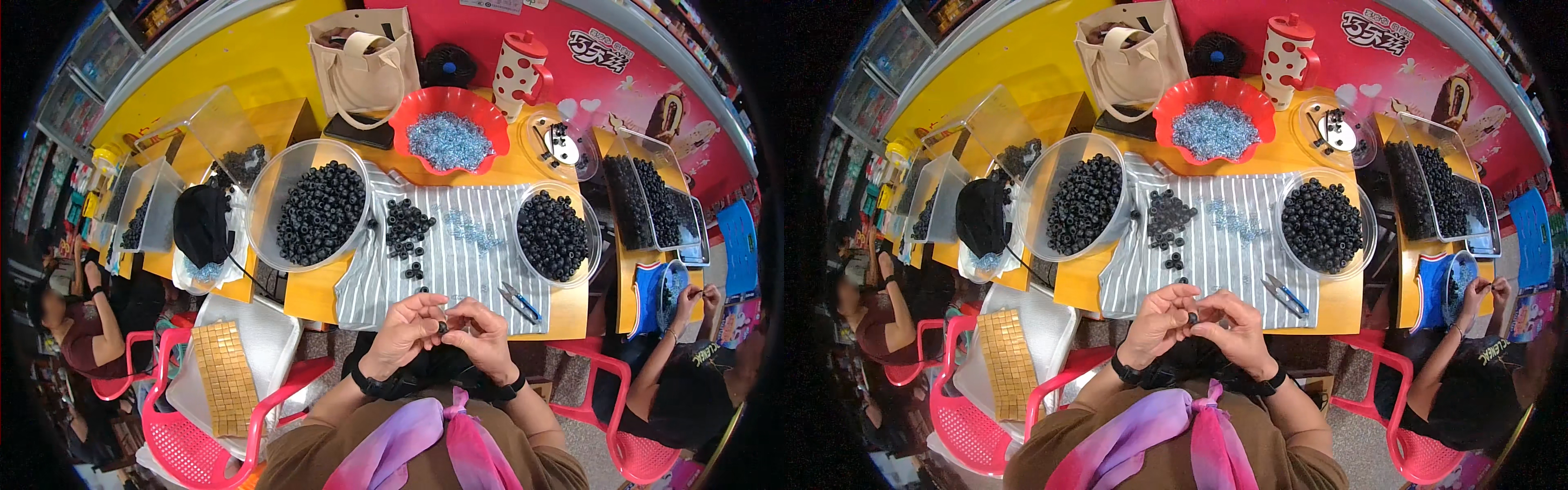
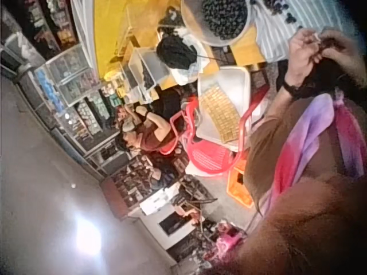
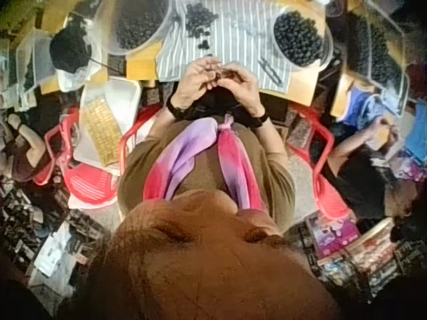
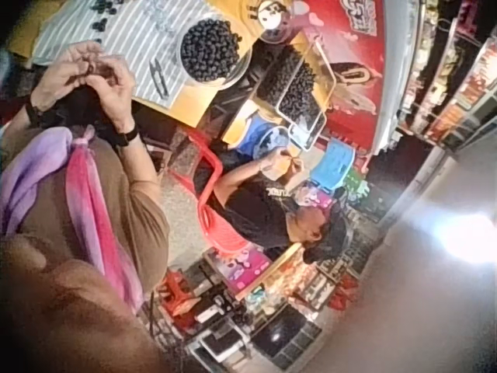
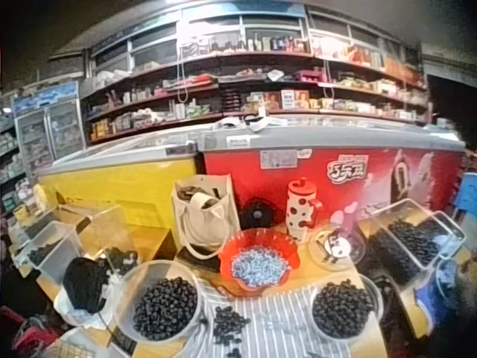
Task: Sorting and inspecting small dark round objects at a table.
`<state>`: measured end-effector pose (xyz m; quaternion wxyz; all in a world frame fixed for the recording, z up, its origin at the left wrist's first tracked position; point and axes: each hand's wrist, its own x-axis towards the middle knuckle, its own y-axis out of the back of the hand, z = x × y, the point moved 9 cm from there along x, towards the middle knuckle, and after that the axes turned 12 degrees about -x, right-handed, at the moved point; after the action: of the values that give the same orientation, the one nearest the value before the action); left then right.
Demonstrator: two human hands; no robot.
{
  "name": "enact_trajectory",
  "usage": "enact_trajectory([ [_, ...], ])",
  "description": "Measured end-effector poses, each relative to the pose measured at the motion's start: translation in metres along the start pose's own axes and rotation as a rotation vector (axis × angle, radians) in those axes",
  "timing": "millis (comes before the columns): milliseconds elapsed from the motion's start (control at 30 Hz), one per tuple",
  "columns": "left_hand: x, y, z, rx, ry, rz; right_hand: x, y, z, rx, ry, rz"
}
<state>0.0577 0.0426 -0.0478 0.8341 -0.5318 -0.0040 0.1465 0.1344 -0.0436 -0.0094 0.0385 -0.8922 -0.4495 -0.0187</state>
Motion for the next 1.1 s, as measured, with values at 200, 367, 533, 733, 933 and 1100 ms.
enact_trajectory([
  [200, -0.002, -0.008, -0.008, -0.023, 0.098, -0.014, 0.006, -0.006, -0.028, -0.289, 0.118, -0.203],
  [367, -0.004, -0.016, -0.007, 0.022, 0.102, -0.023, 0.000, -0.014, -0.051, -0.462, 0.334, -0.270],
  [533, -0.008, -0.010, -0.009, 0.071, 0.119, -0.024, -0.006, -0.020, -0.054, -0.581, 0.406, -0.266],
  [733, -0.013, -0.008, -0.021, 0.094, 0.206, -0.038, -0.018, -0.017, -0.054, -0.552, 0.432, -0.200],
  [933, -0.009, -0.001, -0.005, 0.224, 0.084, 0.043, -0.004, 0.067, -0.088, -0.909, 0.341, 0.319],
  [1100, -0.006, 0.014, 0.052, 0.923, -0.411, 0.261, 0.033, 0.133, -0.089, -1.097, 0.249, 0.515],
])
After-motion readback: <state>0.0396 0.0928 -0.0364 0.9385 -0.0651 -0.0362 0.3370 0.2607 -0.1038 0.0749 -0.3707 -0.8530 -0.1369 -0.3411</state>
